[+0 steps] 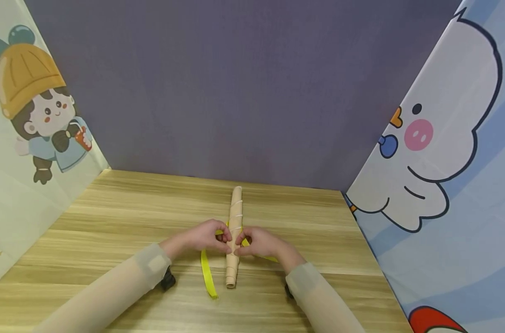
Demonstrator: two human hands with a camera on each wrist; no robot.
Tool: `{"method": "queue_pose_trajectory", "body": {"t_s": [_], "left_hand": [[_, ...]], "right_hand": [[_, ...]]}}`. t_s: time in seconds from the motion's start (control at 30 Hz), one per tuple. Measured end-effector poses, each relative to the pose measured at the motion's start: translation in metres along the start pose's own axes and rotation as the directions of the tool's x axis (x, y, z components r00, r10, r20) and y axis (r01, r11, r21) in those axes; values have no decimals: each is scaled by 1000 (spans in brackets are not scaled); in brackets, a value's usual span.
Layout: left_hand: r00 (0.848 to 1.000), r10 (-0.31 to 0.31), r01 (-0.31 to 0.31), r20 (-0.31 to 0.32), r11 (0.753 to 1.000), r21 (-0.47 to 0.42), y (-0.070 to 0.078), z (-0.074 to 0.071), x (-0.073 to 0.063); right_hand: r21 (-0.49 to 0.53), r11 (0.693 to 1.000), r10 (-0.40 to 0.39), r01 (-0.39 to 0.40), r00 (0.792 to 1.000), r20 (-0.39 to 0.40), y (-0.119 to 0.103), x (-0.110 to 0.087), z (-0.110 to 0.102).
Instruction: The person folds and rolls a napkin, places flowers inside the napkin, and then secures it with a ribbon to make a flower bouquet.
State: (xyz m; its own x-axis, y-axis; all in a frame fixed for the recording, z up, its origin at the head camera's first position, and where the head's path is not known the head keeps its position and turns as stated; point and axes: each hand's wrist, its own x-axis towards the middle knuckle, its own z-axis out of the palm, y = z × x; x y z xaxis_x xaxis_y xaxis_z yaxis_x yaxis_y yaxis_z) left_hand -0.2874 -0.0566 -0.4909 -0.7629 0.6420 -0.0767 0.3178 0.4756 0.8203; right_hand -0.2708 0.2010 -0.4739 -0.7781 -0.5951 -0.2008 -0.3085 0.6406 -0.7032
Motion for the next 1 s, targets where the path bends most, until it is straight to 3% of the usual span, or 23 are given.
{"method": "queue_pose_trajectory", "body": {"t_s": [0.27,0.67,1.0], "left_hand": [[999,34,-35,13,995,90,5,4,-3],[999,35,-37,34,998,59,4,8,-6],[999,43,-43,-6,999,9,0,-1,-13]], "right_hand": [[-39,998,-44,43,999,-19,-4,-2,5],[-5,998,-65,65,997,36,-4,-6,5],[58,998,-18,18,1000,6,6,-14,2]]}}
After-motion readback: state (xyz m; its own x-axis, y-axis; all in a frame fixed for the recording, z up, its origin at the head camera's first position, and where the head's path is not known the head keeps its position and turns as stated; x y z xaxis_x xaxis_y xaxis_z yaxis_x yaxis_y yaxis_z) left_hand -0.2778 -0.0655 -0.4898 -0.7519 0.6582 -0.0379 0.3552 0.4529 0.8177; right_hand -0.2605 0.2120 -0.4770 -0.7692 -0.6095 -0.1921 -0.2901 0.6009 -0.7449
